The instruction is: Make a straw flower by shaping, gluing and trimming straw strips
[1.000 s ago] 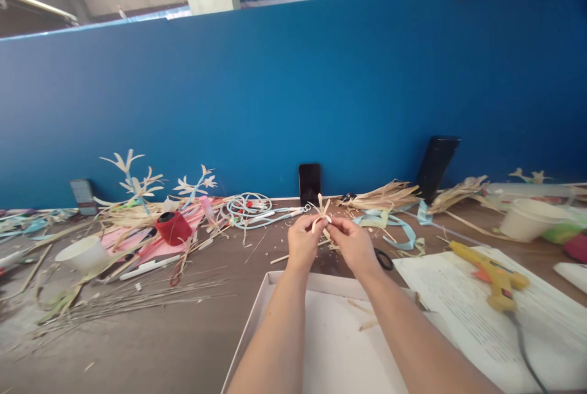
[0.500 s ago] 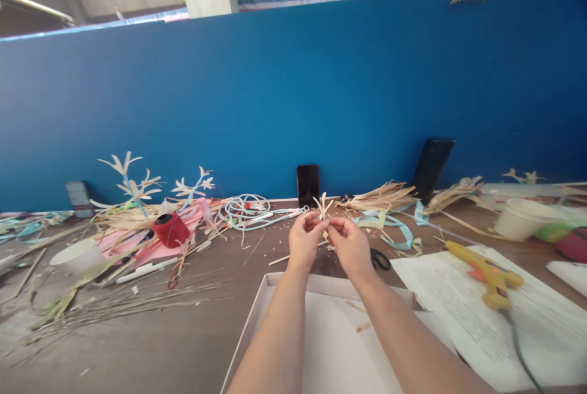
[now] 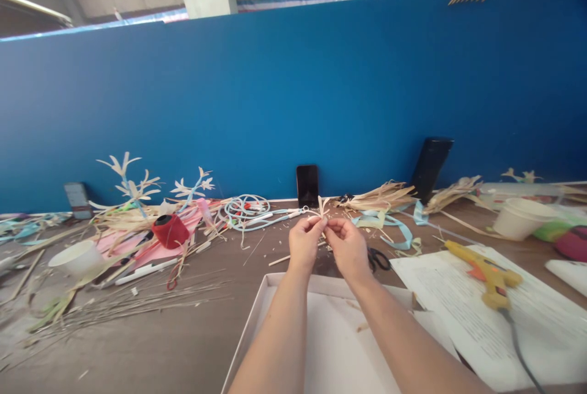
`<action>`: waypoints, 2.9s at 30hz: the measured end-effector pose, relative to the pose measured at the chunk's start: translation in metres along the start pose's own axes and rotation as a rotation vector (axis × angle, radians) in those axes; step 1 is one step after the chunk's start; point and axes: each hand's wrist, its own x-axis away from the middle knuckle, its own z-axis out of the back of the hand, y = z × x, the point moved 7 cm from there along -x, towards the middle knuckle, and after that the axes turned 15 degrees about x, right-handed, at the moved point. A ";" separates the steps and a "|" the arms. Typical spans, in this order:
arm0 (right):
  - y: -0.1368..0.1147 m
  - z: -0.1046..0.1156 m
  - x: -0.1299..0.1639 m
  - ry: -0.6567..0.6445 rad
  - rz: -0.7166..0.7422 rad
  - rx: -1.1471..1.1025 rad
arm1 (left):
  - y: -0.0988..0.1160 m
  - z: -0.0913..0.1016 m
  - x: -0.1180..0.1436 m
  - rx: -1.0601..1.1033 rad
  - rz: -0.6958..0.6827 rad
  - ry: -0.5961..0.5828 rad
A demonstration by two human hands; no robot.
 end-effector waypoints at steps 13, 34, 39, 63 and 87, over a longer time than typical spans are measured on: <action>-0.005 -0.001 0.002 -0.018 0.039 0.010 | 0.032 -0.006 0.007 -0.287 -0.303 -0.027; -0.009 0.027 -0.012 0.054 -0.145 -0.133 | 0.027 -0.009 0.011 -0.486 -0.476 -0.119; -0.002 0.026 -0.013 0.088 -0.205 -0.205 | 0.028 -0.006 0.009 -0.446 -0.458 -0.089; 0.010 0.020 -0.013 0.073 -0.244 -0.231 | 0.035 -0.005 0.009 -0.309 -0.429 -0.046; 0.003 0.018 -0.011 0.057 -0.225 -0.359 | 0.034 -0.003 0.009 -0.357 -0.434 -0.048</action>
